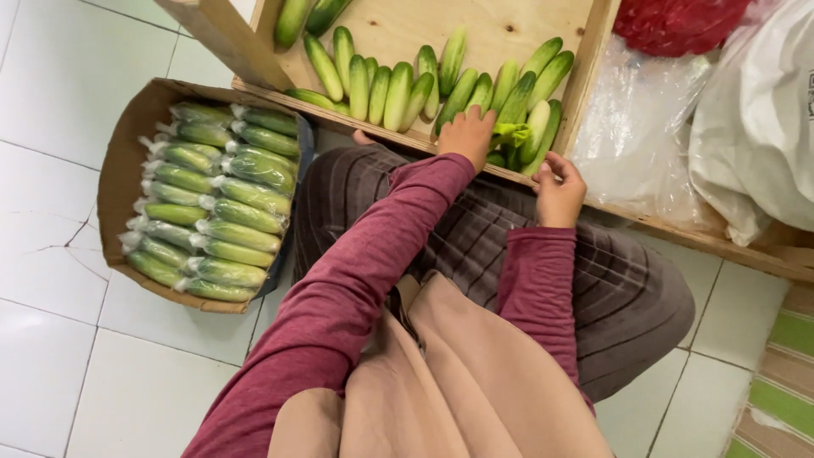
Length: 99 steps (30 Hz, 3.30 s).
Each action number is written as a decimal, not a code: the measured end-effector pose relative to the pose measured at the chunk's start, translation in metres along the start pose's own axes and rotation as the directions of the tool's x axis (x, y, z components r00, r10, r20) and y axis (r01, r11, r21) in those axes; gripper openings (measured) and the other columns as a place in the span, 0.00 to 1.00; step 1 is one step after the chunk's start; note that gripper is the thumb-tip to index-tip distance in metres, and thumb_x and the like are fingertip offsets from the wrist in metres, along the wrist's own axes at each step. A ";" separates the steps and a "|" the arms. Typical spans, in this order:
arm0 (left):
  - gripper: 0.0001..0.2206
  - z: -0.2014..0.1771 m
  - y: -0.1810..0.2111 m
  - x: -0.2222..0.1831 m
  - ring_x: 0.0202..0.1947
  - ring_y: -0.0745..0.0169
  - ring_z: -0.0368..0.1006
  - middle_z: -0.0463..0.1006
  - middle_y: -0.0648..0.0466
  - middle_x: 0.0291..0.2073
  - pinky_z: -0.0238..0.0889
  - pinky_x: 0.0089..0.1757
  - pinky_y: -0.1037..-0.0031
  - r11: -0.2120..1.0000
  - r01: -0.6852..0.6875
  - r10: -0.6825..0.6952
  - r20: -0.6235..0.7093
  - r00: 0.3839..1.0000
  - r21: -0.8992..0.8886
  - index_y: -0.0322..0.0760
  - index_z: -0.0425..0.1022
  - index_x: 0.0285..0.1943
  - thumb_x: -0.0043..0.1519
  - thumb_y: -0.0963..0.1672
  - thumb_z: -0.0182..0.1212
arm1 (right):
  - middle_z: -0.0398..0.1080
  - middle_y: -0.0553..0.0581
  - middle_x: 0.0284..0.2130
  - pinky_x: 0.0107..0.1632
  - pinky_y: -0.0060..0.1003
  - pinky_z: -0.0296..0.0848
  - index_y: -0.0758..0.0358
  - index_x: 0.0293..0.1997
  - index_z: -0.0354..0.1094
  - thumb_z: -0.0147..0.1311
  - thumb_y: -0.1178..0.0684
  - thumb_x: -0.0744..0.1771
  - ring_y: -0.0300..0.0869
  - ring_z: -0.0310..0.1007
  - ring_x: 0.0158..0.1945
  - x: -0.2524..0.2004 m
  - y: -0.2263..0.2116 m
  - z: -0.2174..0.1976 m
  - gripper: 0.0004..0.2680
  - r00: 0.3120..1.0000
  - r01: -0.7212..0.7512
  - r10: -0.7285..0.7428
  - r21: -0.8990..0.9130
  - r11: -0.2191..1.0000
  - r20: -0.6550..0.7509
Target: The person sits on the floor and wipes cucumbers with a green cloth. They then place each cucumber into a clear plastic bag, seal it, and place it into a cardboard box. The process is repeated for multiple cucumbers.
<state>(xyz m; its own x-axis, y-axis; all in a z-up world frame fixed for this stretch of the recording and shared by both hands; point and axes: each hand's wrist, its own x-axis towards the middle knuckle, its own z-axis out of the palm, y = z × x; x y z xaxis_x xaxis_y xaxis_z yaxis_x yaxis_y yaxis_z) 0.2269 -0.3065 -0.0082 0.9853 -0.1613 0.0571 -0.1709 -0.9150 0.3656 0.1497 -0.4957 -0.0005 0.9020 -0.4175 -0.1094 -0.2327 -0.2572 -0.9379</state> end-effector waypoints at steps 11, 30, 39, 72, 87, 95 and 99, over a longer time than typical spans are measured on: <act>0.14 0.014 -0.002 -0.002 0.45 0.39 0.79 0.78 0.49 0.45 0.72 0.44 0.52 0.950 -0.123 0.172 0.153 0.973 -0.286 0.42 0.75 0.54 0.59 0.41 0.57 | 0.53 0.69 0.65 0.60 0.47 0.77 0.57 0.77 0.44 0.60 0.66 0.66 0.59 0.68 0.60 -0.022 -0.052 0.027 0.31 0.983 0.083 -0.049 -0.188 0.979 0.176; 0.26 -0.030 -0.130 0.076 0.64 0.43 0.59 0.64 0.43 0.64 0.67 0.57 0.56 0.720 0.693 -0.680 0.159 0.715 -0.034 0.36 0.63 0.65 0.58 0.42 0.69 | 0.76 0.64 0.48 0.54 0.46 0.80 0.66 0.52 0.70 0.62 0.55 0.66 0.51 0.79 0.52 0.008 -0.030 0.010 0.11 0.789 0.319 -0.023 0.379 0.869 -0.614; 0.27 -0.075 -0.086 0.067 0.60 0.50 0.72 0.76 0.49 0.57 0.64 0.63 0.54 0.708 0.475 -0.502 0.102 0.859 -0.523 0.36 0.68 0.66 0.57 0.41 0.71 | 0.76 0.62 0.48 0.53 0.45 0.80 0.65 0.53 0.70 0.61 0.58 0.66 0.50 0.78 0.52 0.004 -0.021 0.015 0.11 0.824 0.269 0.011 0.408 0.872 -0.566; 0.26 -0.027 -0.087 0.070 0.56 0.51 0.74 0.79 0.47 0.54 0.68 0.58 0.57 0.635 0.710 -0.627 0.334 0.704 -0.305 0.34 0.62 0.70 0.63 0.43 0.63 | 0.77 0.58 0.43 0.50 0.42 0.79 0.65 0.49 0.73 0.61 0.56 0.67 0.46 0.78 0.47 -0.003 -0.028 0.025 0.08 0.883 0.253 -0.094 0.299 0.920 -0.459; 0.29 -0.015 -0.053 0.069 0.68 0.47 0.64 0.68 0.45 0.69 0.57 0.65 0.56 0.704 0.542 -0.343 0.448 0.825 -0.458 0.36 0.63 0.72 0.63 0.49 0.66 | 0.77 0.57 0.42 0.50 0.41 0.78 0.64 0.50 0.72 0.61 0.55 0.67 0.45 0.77 0.46 -0.004 -0.027 0.024 0.09 0.877 0.267 -0.119 0.267 0.926 -0.465; 0.18 0.011 -0.015 0.081 0.61 0.47 0.60 0.70 0.48 0.57 0.57 0.58 0.50 0.991 0.089 -0.087 0.031 0.996 -0.096 0.42 0.79 0.54 0.62 0.53 0.64 | 0.76 0.57 0.41 0.49 0.41 0.76 0.65 0.48 0.72 0.60 0.53 0.67 0.45 0.76 0.45 0.000 -0.017 0.024 0.09 0.878 0.247 -0.119 0.224 0.943 -0.464; 0.25 0.015 0.006 0.093 0.65 0.45 0.56 0.65 0.46 0.64 0.54 0.58 0.45 0.997 0.007 -0.018 0.149 0.989 0.077 0.43 0.81 0.51 0.66 0.60 0.50 | 0.76 0.59 0.42 0.51 0.41 0.75 0.66 0.48 0.71 0.60 0.53 0.67 0.45 0.76 0.47 0.000 -0.015 0.024 0.09 0.879 0.270 -0.173 0.165 0.948 -0.444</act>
<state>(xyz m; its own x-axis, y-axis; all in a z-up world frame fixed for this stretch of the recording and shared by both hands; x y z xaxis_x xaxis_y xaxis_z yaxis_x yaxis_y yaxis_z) 0.3174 -0.3324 -0.0152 0.9763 -0.1976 -0.0885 -0.1640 -0.9418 0.2936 0.1618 -0.4711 0.0052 0.6716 -0.7097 0.2127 0.0832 -0.2130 -0.9735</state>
